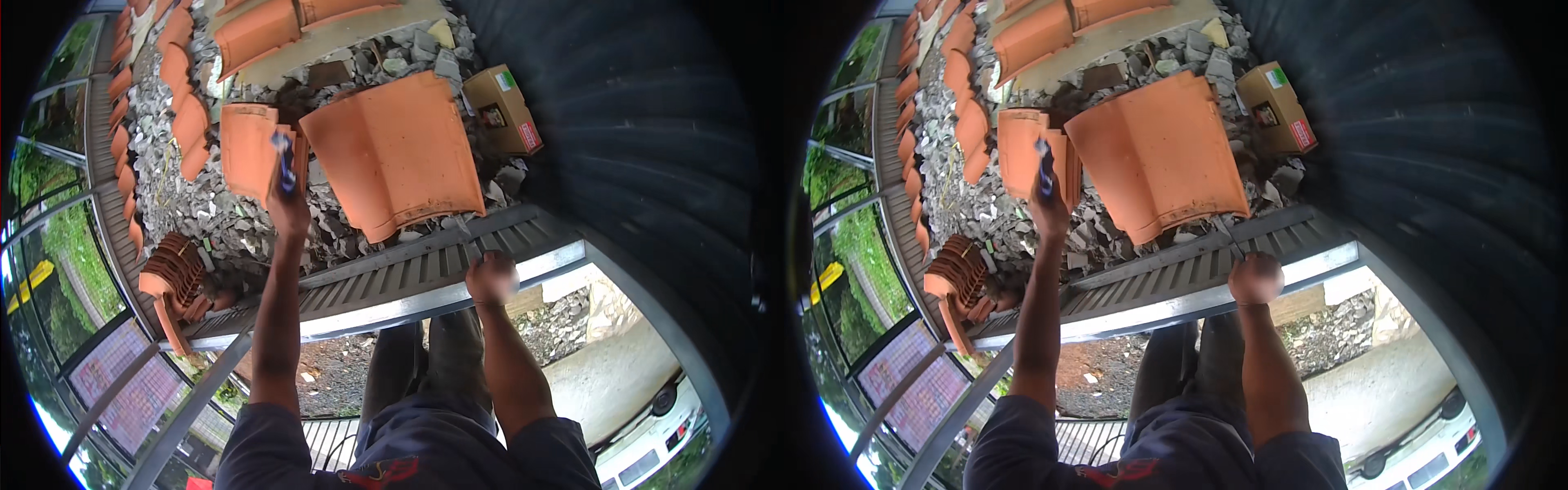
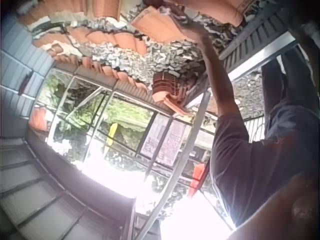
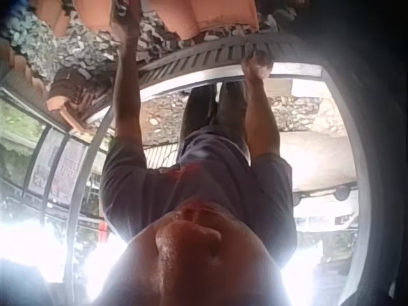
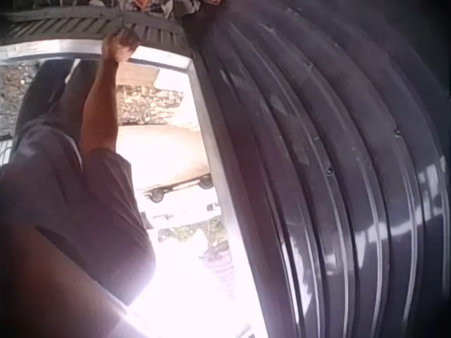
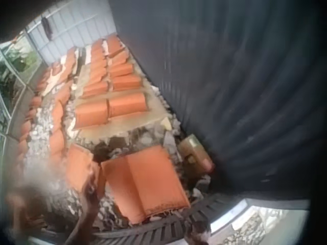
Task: The person wipes and brushes several clay roof tiles one by one using a cloth and a brush while they are laid out in an outdoor workspace.
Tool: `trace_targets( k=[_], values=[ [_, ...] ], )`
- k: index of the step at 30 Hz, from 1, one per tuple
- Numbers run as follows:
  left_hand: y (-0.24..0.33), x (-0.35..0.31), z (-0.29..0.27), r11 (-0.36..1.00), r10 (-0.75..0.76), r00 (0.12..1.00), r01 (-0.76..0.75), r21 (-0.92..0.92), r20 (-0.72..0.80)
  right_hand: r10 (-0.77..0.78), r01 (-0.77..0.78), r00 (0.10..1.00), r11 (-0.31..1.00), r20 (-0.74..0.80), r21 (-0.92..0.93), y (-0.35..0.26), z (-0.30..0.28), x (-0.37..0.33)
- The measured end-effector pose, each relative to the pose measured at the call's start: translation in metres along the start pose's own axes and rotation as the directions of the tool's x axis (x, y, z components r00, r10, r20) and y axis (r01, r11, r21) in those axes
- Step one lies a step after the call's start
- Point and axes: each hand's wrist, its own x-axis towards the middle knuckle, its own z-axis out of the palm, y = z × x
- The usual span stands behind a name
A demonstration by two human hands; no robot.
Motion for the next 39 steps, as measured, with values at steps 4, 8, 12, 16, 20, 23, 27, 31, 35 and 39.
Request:
trace_targets(
  k=[4,8,12,16,20,23,27,31,35,39],
  values=[
    [0.059,0.089,0.079,0.709,0.59,0.773,-0.635,0.306,0.234,-0.014,0.013,0.998,1.0,-0.066,-0.002,0.006,-0.007,0.002],
    [0.032,0.054,0.136,0.524,0.637,0.689,-0.716,0.461,0.346,0.012,-0.012,0.997,1.0,-0.072,0.008,0.001,-0.007,0.002],
    [0.039,-0.091,0.126,0.613,0.618,0.574,-0.78,0.126,0.537,0.055,-0.055,0.997,0.998,-0.051,0.005,0.006,-0.01,-0.006],
    [0.049,-0.168,0.066,0.968,0.043,0.144,-0.25,-0.005,0.989,0.063,-0.063,0.993,0.998,-0.101,0.003,0.003,-0.008,-0.004],
    [0.045,-0.079,0.065,0.98,0.157,0.707,-0.196,-0.021,0.69,0.101,-0.1,0.988,0.995,-0.114,0.019,0.006,-0.006,-0.007],
    [0.065,0.044,0.087,0.946,0.317,0.915,-0.288,-0.147,0.249,0.122,-0.121,0.988,0.992,-0.099,0.023,0.006,-0.009,-0.004],
    [0.055,0.127,0.142,0.683,0.712,0.695,-0.719,0.133,0.102,0.127,-0.123,0.987,0.992,-0.097,0.04,0.001,-0.006,-0.003],
    [0.05,0.046,0.206,0.689,0.645,0.756,-0.639,0.344,0.112,0.124,-0.119,0.986,0.992,-0.109,0.051,-0.003,-0.002,-0.003],
    [0.06,-0.085,0.196,0.781,0.584,0.707,-0.623,-0.039,0.399,0.143,-0.142,0.986,0.99,-0.089,0.016,0.005,-0.008,-0.007],
    [0.033,-0.176,0.138,0.938,0.345,0.68,-0.238,-0.25,0.647,0.096,-0.093,0.985,0.995,-0.142,0.028,0.006,-0.002,-0.006]
  ],
)
